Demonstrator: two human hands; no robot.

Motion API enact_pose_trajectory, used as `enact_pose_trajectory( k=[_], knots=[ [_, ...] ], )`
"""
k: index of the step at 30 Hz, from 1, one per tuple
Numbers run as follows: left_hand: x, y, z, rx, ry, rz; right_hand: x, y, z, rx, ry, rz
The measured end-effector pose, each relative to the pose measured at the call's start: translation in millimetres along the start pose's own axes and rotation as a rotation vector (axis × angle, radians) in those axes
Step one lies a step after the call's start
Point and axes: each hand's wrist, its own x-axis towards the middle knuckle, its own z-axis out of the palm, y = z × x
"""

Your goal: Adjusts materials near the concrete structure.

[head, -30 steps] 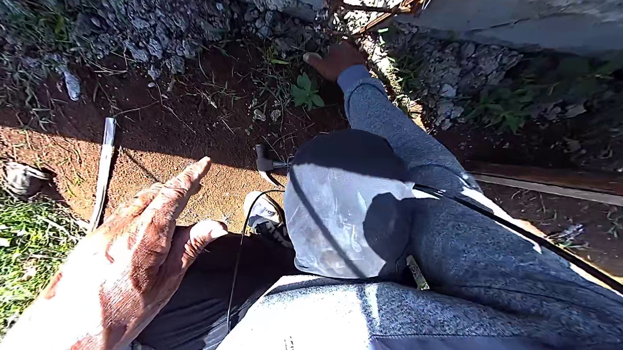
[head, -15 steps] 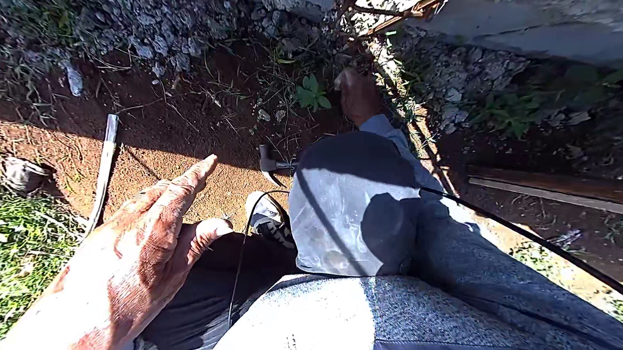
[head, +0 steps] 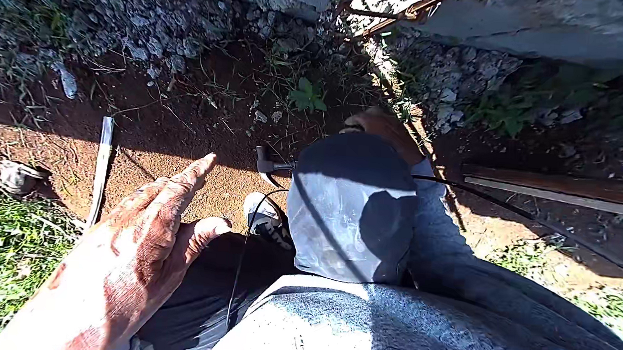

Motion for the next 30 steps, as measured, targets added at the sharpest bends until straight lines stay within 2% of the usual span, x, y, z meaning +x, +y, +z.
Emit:
enact_pose_trajectory(
  k=[3,4,7,11,13,15,19,22,24,25,27,29,30],
  knots=[
    [-2.2,2.5,0.0,0.001,-0.008,-0.007,78.7,-18.8,-6.3,0.103,0.242,-0.051],
    [-3.0,3.0,0.0,0.005,-0.004,-0.009,105.4,-26.0,-4.1,0.169,0.273,-0.055],
    [-9.3,4.5,0.1,0.018,0.015,-0.034,169.2,-46.6,5.6,0.310,0.171,-0.056],
    [-14.6,3.4,0.1,-0.002,-0.009,-0.058,212.5,-73.2,23.5,0.338,0.135,-0.147],
    [-15.8,2.6,0.6,-0.005,0.003,-0.051,215.9,-89.7,34.0,0.397,0.157,-0.196],
    [-16.3,3.2,0.2,-0.002,0.008,-0.045,207.3,-103.7,47.5,0.347,0.130,-0.213],
    [-12.0,0.5,-0.5,-0.004,0.011,-0.032,153.1,-139.4,78.1,0.212,0.063,-0.498],
    [-8.9,0.9,-1.5,0.005,0.006,-0.022,103.9,-174.4,89.1,0.409,-0.267,-0.671],
    [-7.6,0.7,-2.3,0.013,-0.006,-0.042,99.3,-180.4,76.4,0.653,-0.433,-0.703],
    [-8.4,0.4,-2.1,0.012,-0.009,-0.045,99.7,-176.2,61.5,0.667,-0.365,-0.704],
    [-11.7,-0.5,-1.6,0.009,0.005,-0.047,112.2,-155.7,29.6,0.481,0.000,-0.603],
    [-14.2,-1.9,-1.4,0.000,0.014,-0.046,140.1,-124.2,7.5,0.202,0.272,-0.337],
    [-14.8,-2.3,-1.3,-0.002,0.018,-0.037,157.8,-105.2,2.2,0.055,0.296,-0.199]
  ],
)
